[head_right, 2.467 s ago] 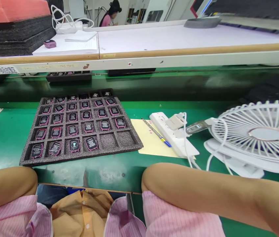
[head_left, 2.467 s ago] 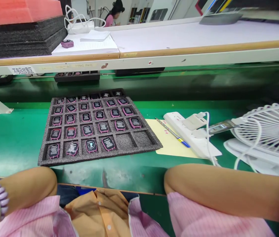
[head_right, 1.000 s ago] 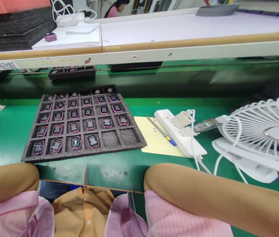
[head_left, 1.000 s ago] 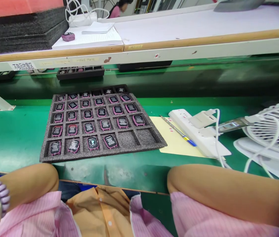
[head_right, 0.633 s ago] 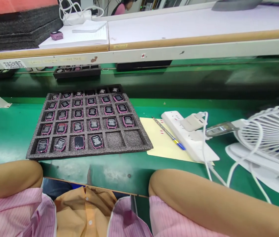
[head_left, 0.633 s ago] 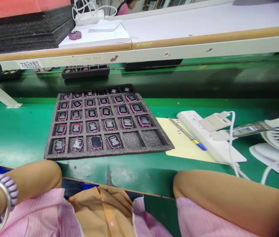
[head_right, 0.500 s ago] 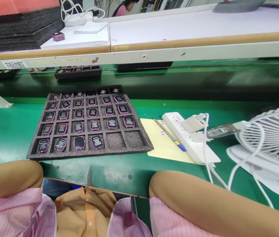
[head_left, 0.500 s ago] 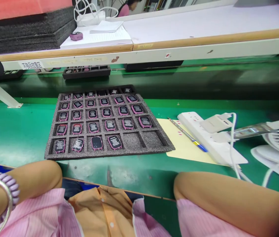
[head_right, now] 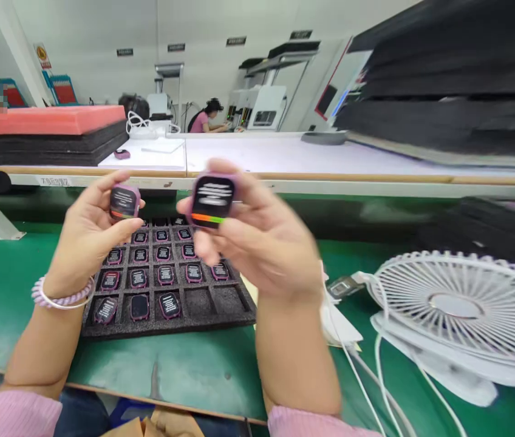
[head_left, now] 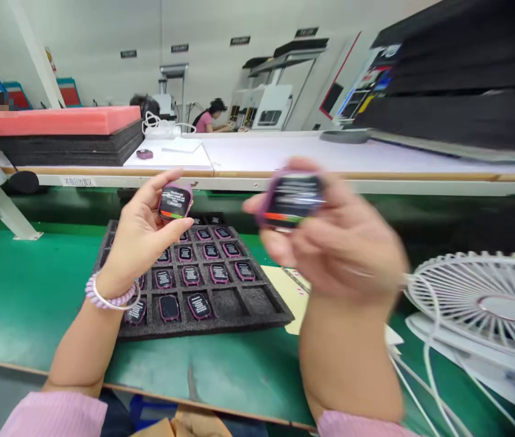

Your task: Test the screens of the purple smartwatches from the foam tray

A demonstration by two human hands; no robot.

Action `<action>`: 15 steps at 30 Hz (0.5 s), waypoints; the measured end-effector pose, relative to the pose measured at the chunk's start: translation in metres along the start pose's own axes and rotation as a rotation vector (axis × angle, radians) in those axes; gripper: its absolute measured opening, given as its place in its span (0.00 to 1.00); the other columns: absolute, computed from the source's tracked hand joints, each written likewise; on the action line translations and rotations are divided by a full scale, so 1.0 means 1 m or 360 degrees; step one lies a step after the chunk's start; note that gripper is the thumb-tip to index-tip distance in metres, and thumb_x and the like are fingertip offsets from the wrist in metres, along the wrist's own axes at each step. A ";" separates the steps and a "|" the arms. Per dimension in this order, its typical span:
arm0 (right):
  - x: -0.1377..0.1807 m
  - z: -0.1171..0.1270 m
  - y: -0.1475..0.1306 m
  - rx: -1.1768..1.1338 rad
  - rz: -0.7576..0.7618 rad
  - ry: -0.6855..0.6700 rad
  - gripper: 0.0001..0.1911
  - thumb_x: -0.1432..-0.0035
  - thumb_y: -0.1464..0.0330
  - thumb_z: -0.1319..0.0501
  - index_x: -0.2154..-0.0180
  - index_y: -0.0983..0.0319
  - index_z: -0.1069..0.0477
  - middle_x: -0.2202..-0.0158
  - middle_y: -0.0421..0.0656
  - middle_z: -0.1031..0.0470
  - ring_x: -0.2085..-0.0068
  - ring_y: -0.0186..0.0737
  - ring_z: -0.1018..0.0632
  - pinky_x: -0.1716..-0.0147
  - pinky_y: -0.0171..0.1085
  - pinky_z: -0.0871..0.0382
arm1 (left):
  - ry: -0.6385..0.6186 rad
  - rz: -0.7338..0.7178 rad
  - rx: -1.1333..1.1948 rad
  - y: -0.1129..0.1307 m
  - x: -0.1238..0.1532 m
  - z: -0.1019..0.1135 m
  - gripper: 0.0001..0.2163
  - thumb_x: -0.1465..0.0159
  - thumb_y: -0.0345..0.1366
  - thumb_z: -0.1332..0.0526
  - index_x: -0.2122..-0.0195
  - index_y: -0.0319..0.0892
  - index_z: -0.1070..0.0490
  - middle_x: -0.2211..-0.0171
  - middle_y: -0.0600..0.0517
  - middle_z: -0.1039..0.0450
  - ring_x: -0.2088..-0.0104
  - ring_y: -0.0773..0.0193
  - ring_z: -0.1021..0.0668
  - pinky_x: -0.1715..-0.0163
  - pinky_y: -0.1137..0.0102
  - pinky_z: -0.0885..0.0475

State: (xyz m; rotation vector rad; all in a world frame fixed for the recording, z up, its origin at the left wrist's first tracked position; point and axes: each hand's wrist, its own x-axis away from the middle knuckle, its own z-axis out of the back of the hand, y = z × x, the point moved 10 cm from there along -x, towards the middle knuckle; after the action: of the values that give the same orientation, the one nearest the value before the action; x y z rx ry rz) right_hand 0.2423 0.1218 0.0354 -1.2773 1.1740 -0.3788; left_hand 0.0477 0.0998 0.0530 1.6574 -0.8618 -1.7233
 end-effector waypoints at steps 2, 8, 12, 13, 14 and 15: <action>-0.011 -0.007 0.008 -0.0130 -0.0058 -0.0079 0.32 0.42 0.65 0.22 0.40 0.53 0.29 0.54 0.44 0.19 0.67 0.38 0.19 0.68 0.38 0.21 | -0.0003 0.0075 0.0017 -0.019 -0.007 -0.004 0.30 0.41 0.35 0.24 0.39 0.46 0.28 0.54 0.48 0.23 0.59 0.60 0.19 0.68 0.74 0.20; -0.030 -0.014 0.039 -0.0235 -0.0135 -0.0120 0.31 0.44 0.72 0.25 0.42 0.58 0.33 0.54 0.44 0.19 0.66 0.34 0.19 0.67 0.33 0.22 | -0.0041 0.0165 0.0048 -0.037 -0.011 -0.009 0.29 0.41 0.35 0.26 0.38 0.45 0.30 0.54 0.48 0.23 0.70 0.70 0.22 0.70 0.77 0.20; -0.030 -0.013 0.041 -0.0187 -0.0119 -0.0095 0.29 0.46 0.72 0.25 0.45 0.59 0.32 0.56 0.43 0.21 0.68 0.33 0.21 0.69 0.33 0.24 | -0.0070 0.0162 0.0072 -0.035 -0.010 -0.014 0.28 0.40 0.34 0.28 0.38 0.45 0.30 0.55 0.49 0.21 0.73 0.72 0.22 0.72 0.77 0.20; -0.030 -0.013 0.041 -0.0175 -0.0116 -0.0083 0.29 0.46 0.71 0.26 0.45 0.59 0.32 0.57 0.42 0.21 0.68 0.34 0.21 0.69 0.33 0.24 | -0.0077 0.0169 0.0084 -0.035 -0.010 -0.016 0.28 0.39 0.34 0.28 0.37 0.44 0.31 0.54 0.48 0.21 0.73 0.71 0.21 0.72 0.76 0.20; -0.030 -0.012 0.041 -0.0168 -0.0111 -0.0066 0.29 0.47 0.71 0.26 0.45 0.59 0.32 0.58 0.42 0.22 0.69 0.34 0.22 0.70 0.34 0.24 | -0.0083 0.0178 0.0100 -0.036 -0.010 -0.018 0.29 0.39 0.33 0.30 0.37 0.44 0.32 0.53 0.48 0.21 0.73 0.70 0.20 0.71 0.76 0.19; -0.031 -0.011 0.041 -0.0168 -0.0105 -0.0047 0.28 0.47 0.70 0.26 0.46 0.59 0.32 0.59 0.41 0.23 0.70 0.33 0.22 0.70 0.34 0.25 | -0.0088 0.0190 0.0120 -0.037 -0.010 -0.019 0.28 0.39 0.33 0.31 0.36 0.44 0.32 0.53 0.48 0.21 0.72 0.70 0.19 0.70 0.75 0.18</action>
State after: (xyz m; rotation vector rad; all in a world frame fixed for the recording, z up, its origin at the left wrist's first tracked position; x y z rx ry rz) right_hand 0.2059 0.1533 0.0152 -1.4119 1.1413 -0.3489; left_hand 0.0682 0.1290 0.0295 1.5791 -1.0423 -1.6803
